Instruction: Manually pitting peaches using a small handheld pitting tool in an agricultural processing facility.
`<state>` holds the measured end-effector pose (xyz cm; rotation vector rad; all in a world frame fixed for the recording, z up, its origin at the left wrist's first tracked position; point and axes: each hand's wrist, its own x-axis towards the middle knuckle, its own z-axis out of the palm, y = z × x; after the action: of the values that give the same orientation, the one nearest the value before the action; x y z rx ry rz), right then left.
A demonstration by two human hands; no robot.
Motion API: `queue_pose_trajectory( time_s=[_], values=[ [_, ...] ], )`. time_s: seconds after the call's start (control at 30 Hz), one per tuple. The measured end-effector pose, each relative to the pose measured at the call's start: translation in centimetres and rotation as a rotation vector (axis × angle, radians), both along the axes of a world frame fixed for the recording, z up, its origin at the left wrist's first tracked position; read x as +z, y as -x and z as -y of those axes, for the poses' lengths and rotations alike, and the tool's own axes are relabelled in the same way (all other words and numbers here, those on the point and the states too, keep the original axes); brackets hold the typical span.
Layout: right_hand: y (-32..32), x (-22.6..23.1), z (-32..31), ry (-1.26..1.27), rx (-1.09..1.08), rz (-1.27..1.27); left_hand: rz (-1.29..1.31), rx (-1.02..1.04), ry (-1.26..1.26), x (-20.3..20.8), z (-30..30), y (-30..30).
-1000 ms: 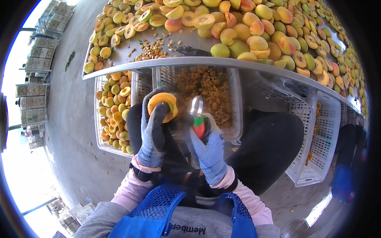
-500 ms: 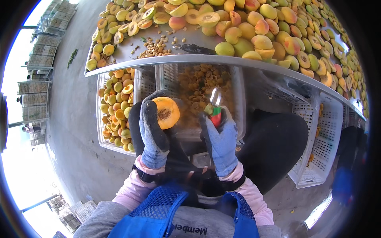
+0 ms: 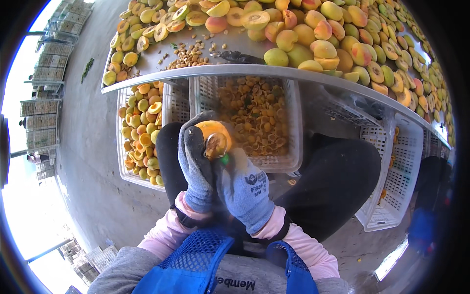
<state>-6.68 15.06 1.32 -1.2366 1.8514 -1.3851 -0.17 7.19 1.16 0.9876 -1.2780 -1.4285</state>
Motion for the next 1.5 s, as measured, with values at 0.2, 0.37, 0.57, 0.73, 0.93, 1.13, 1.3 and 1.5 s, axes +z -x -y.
queue_pose_trajectory(
  time_s=[0.2, 0.37, 0.57, 0.73, 0.93, 1.13, 1.3, 1.5],
  values=[
    [0.0, -0.9, -0.5, -0.047, 0.063, 0.088, -0.022, -0.082, -0.104, 0.2, -0.2, 0.0],
    [0.1, -2.1, -0.7, -0.076, 0.115, 0.212, -0.066, -0.082, -0.169, -1.3, -0.2, -0.2],
    [0.1, -2.5, -1.3, -0.045, 0.112, 0.153, -0.012, -0.153, -0.218, 0.0, 0.2, -0.4],
    [-0.5, -4.5, -2.2, -0.005, 0.112, 0.113, 0.343, -0.369, -0.19, 0.1, 1.9, -1.2],
    [0.2, 0.3, -1.6, -0.439, 0.117, 1.333, 0.229, -0.482, -0.315, 0.3, 2.1, -2.0],
    [0.1, 0.0, -1.8, -0.483, 0.186, 1.633, 0.231, -0.46, -0.131, -1.4, 1.8, -2.3],
    [0.1, -2.3, -1.9, -0.346, 0.359, 2.062, 0.19, -0.514, -0.153, -2.2, 2.5, -2.2],
    [0.4, -3.2, -1.2, 0.043, 0.661, 2.592, -0.164, -0.56, -0.35, -3.3, 1.8, -0.9]
  ],
)
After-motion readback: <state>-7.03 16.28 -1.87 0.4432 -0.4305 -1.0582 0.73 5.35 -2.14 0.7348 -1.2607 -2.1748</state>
